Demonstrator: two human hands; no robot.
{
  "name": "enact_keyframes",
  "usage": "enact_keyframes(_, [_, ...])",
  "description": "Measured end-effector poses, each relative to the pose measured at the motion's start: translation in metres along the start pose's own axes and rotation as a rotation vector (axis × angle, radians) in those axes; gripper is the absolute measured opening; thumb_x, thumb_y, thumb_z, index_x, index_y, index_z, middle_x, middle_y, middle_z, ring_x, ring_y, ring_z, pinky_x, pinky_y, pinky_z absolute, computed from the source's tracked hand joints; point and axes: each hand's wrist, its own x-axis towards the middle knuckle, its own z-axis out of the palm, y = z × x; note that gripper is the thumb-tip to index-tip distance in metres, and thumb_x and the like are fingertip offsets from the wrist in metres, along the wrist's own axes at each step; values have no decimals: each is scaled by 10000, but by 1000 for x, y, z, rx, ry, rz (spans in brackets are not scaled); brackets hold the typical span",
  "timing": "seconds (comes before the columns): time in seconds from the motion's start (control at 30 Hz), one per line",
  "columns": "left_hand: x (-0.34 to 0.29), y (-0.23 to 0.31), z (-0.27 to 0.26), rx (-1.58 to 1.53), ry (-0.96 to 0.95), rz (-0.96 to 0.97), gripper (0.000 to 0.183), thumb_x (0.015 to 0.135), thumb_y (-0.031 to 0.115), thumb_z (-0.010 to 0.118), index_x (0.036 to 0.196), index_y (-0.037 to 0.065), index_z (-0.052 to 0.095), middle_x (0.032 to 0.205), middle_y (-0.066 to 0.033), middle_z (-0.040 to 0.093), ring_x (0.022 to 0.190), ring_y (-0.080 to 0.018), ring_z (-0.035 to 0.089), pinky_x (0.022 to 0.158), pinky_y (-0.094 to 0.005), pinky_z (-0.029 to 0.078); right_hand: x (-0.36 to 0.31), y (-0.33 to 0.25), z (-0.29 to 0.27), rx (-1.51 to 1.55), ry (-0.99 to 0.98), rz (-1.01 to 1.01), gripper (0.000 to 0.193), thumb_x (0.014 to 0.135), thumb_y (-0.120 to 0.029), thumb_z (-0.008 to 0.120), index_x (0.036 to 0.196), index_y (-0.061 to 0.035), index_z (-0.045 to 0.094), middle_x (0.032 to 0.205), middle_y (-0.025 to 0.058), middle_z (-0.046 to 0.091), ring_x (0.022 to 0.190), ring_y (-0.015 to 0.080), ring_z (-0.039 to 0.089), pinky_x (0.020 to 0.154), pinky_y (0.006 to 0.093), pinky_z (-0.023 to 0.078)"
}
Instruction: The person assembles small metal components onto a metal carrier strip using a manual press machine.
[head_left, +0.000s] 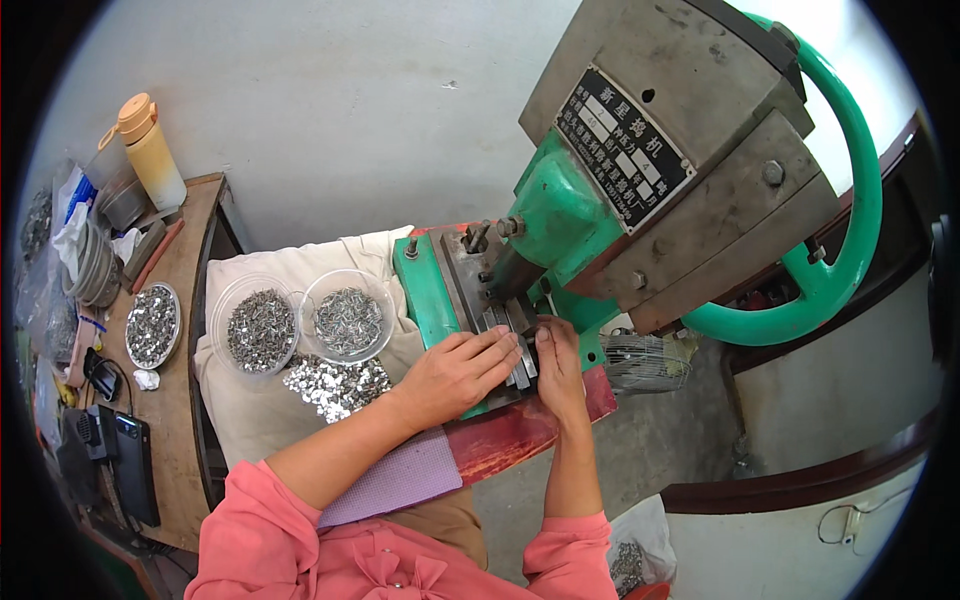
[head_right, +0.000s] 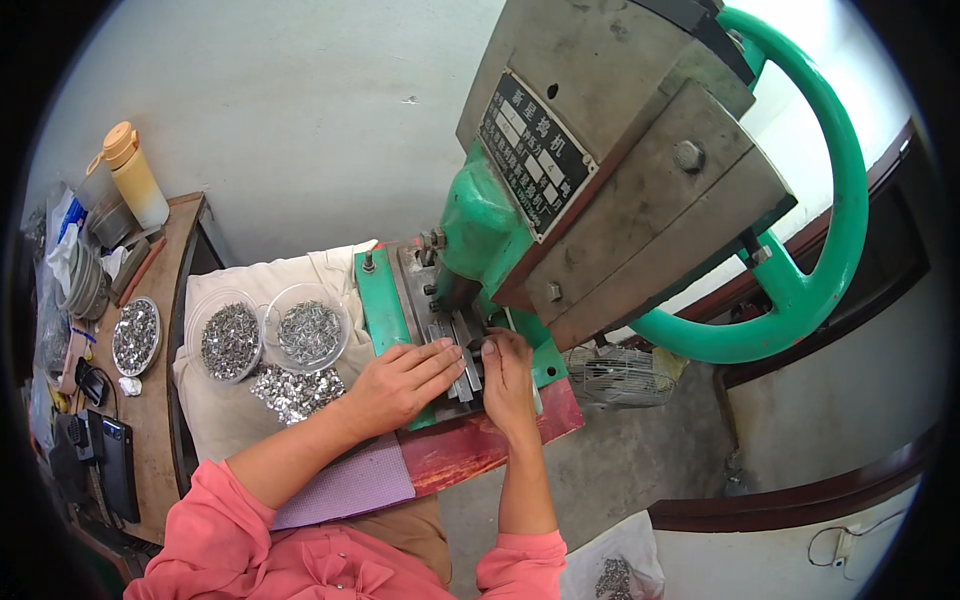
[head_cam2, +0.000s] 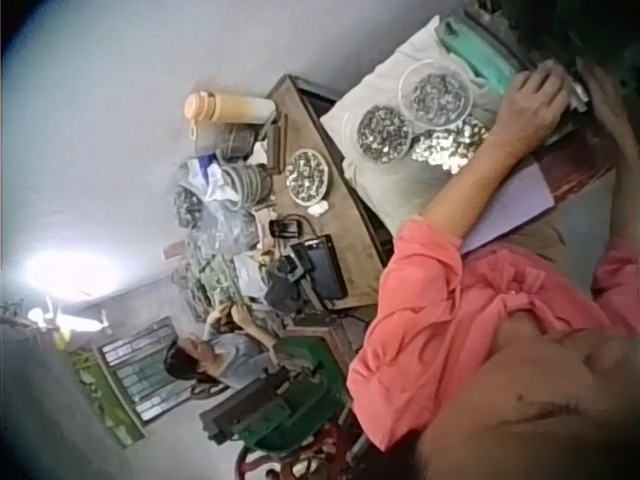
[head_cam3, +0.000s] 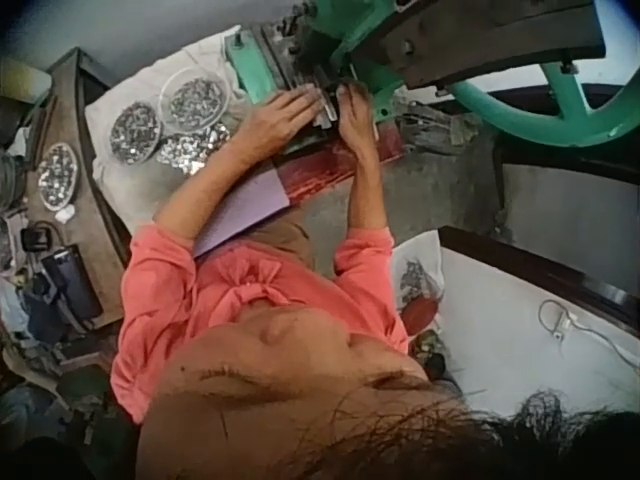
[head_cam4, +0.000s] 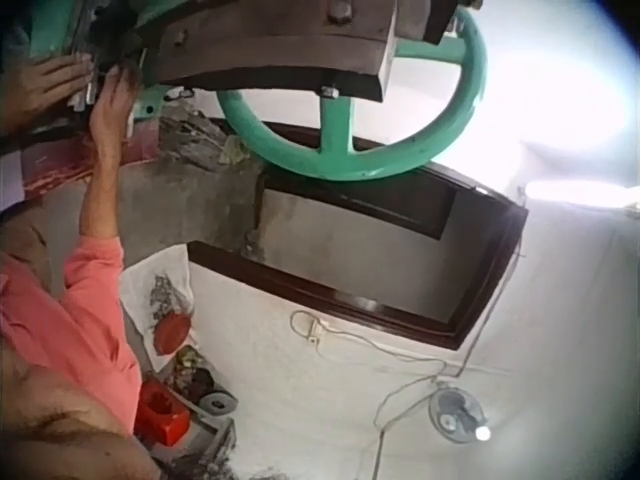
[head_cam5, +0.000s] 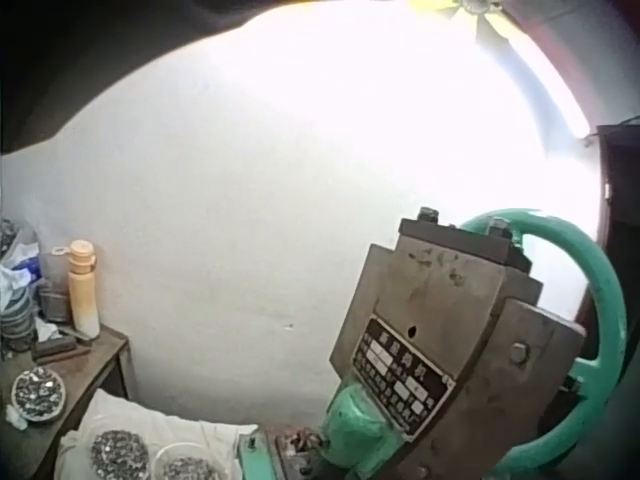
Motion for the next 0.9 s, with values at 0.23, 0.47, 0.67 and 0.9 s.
enact_keyframes(0.23, [1, 6, 5, -33, 48, -47, 348, 852, 128, 587, 1187, 48, 632, 1242, -67, 647, 1213, -213, 605, 889, -329, 497, 1, 11, 3, 20, 31, -31, 251, 1023, -159, 498, 1065, 58, 615, 1149, 186, 586, 1015, 328, 560, 908, 401, 443])
enact_keyframes(0.47, [-3, 3, 8, -237, 45, -109, 522, 730, 3, 663, 1250, 37, 628, 1318, -107, 624, 1248, -278, 594, 949, -379, 514, 7, 7, -2, 64, -19, 68, 289, 1014, -187, 528, 947, 64, 654, 1111, 176, 605, 936, 284, 601, 829, 374, 476])
enact_keyframes(0.67, [-13, 1, 10, -304, 64, -133, 588, 732, 13, 676, 1313, 13, 587, 1397, -133, 571, 1331, -291, 529, 997, -382, 522, 1, 8, 1, 133, 13, 76, 286, 1017, -197, 535, 997, 58, 661, 1167, 173, 609, 1036, 292, 597, 910, 366, 462])
enact_keyframes(0.9, [-17, 4, 13, -278, 84, -147, 539, 763, 70, 711, 1288, 9, 603, 1400, -124, 568, 1337, -262, 524, 992, -362, 536, 2, 9, 3, 108, -3, 71, 299, 1036, -204, 505, 1041, 61, 645, 1146, 166, 593, 1055, 290, 573, 930, 364, 445])
